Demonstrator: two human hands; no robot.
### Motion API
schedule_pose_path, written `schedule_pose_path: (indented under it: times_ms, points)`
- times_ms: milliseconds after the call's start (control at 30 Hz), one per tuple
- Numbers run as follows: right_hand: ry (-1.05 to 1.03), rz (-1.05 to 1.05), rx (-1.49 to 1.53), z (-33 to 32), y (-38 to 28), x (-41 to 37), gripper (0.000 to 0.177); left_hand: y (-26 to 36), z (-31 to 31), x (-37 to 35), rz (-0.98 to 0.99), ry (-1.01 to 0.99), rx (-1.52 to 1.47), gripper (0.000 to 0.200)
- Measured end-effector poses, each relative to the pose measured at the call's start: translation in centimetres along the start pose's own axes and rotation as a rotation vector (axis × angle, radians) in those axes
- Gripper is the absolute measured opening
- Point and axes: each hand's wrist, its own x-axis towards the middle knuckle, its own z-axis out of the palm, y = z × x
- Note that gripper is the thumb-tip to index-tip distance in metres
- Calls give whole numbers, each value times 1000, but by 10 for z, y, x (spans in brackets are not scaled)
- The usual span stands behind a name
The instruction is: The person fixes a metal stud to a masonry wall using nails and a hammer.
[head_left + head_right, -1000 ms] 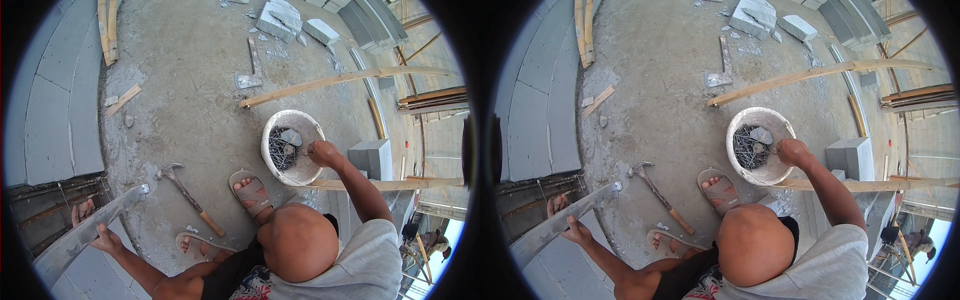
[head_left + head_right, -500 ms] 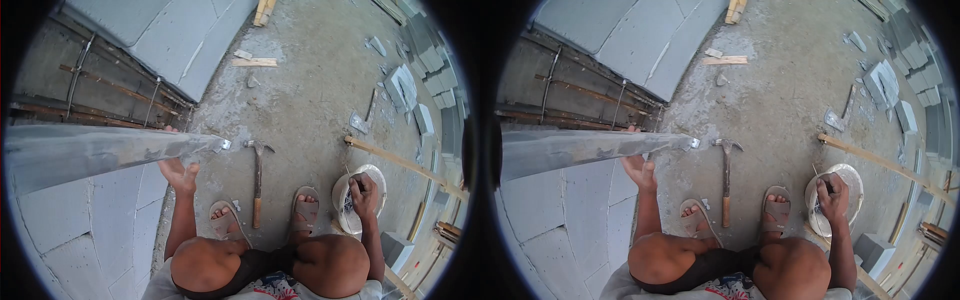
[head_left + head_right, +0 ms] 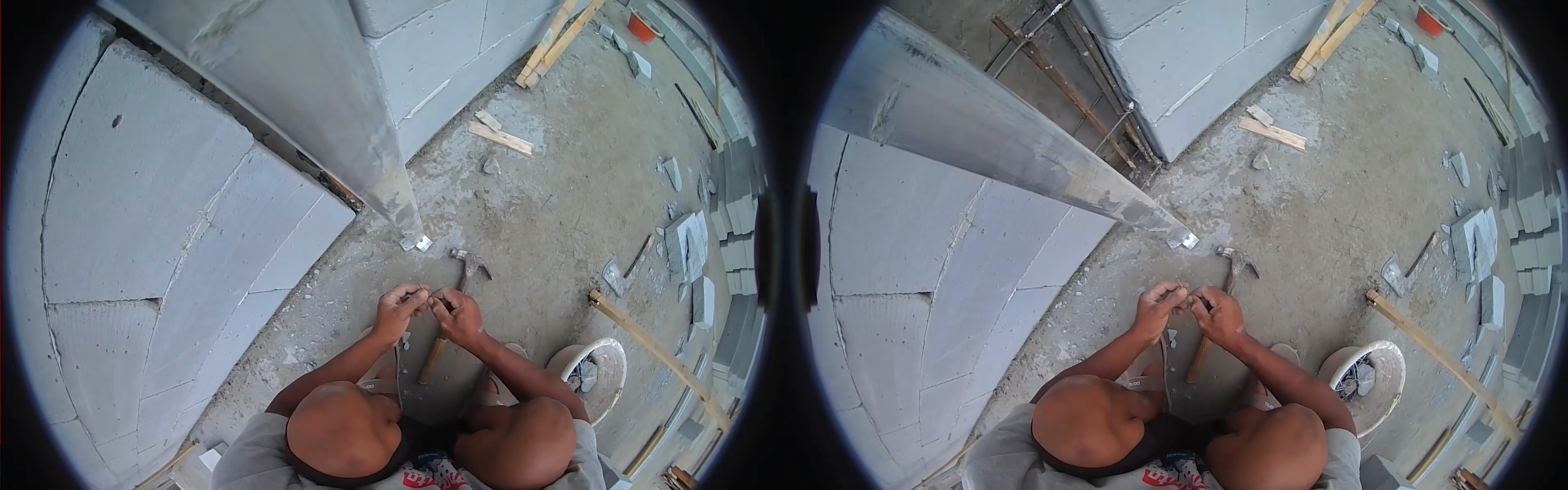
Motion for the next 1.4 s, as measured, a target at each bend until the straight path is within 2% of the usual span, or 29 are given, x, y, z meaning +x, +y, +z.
schedule_pose_path:
  times_ms: [33, 100, 167, 200, 233, 267, 300, 333, 367, 400, 433, 500, 567, 667, 700, 767, 867, 900, 967, 1033, 1100, 1167, 1200, 1267, 1400]
  points:
    - [-5, -6, -5, -2, 0, 3, 18, -1, -1, 3, 13, -3, 18, 28]
    - [-164, 125, -206, -10, -2, 3, 22, -5, -7, 11, 22, -10, 35, 27]
    - [-232, 147, -282, -26, -5, 2, 26, -8, -19, 33, 295, 153, 339, 20]
    - [-304, 171, -359, -36, -4, -1, 30, -8, -27, 46, 293, 136, 340, 20]
    - [-285, 187, -363, -46, -1, -6, 30, -6, -37, 61, 431, 233, 492, 18]
    - [-358, 190, -475, -57, 3, -12, 33, -6, -44, 76, 573, 333, 637, 16]
    - [-437, 190, -588, -67, 4, -16, 36, -9, -52, 89, 575, 317, 630, 16]
    - [-426, 202, -596, -80, 1, -21, 36, -12, -57, 102, 650, 330, 770, 15]
    - [-573, 203, -692, -93, -6, -27, 37, -16, -63, 110, 729, 341, 909, 14]
    - [-714, 206, -789, -105, -16, -30, 38, -16, -63, 116, 743, 318, 896, 14]
    - [-692, 225, -799, -115, -29, -28, 38, -16, -63, 120, 763, 341, 962, 14]
    - [-1008, 321, -1006, -132, -50, -21, 37, -21, -63, 124, 770, 357, 1035, 15]
    - [-1005, 322, -1096, -137, -56, -12, 35, -26, -65, 125, 798, 321, 1061, 16]
    - [-955, 326, -1135, -128, -48, 13, 37, -30, -69, 128, 829, 309, 1113, 17]
    - [-892, 341, -1146, -118, -37, 20, 36, -32, -68, 128, 831, 342, 1127, 18]
    - [-767, 544, -1045, -90, -26, 30, 45, -33, -67, 125, 825, 338, 1133, 17]
    - [-511, 707, -853, -36, -12, 15, 64, -34, -66, 130, 829, 381, 1140, 17]
    - [-446, 751, -773, -19, -5, 5, 70, -36, -65, 130, 834, 401, 1149, 18]
    - [-268, 738, -728, 11, 5, -18, 70, -35, -60, 122, 851, 435, 1153, 16]
    - [-83, 598, -691, 24, 34, -38, 65, -29, -52, 122, 890, 484, 1133, 14]
    - [-11, 628, -587, 22, 30, -43, 51, -32, -53, 124, 897, 471, 1170, 13]
    - [129, 580, -420, 23, 55, -50, 40, -35, -55, 124, 915, 519, 1151, 13]
    - [98, 536, -464, 22, 64, -51, 40, -35, -54, 125, 921, 523, 1158, 13]
    - [267, 553, -208, 17, 77, -55, 33, -36, -51, 123, 863, 595, 1083, 12]
    - [123, 362, -541, -10, 27, -65, 33, -38, -50, 121, 846, 584, 1072, 13]
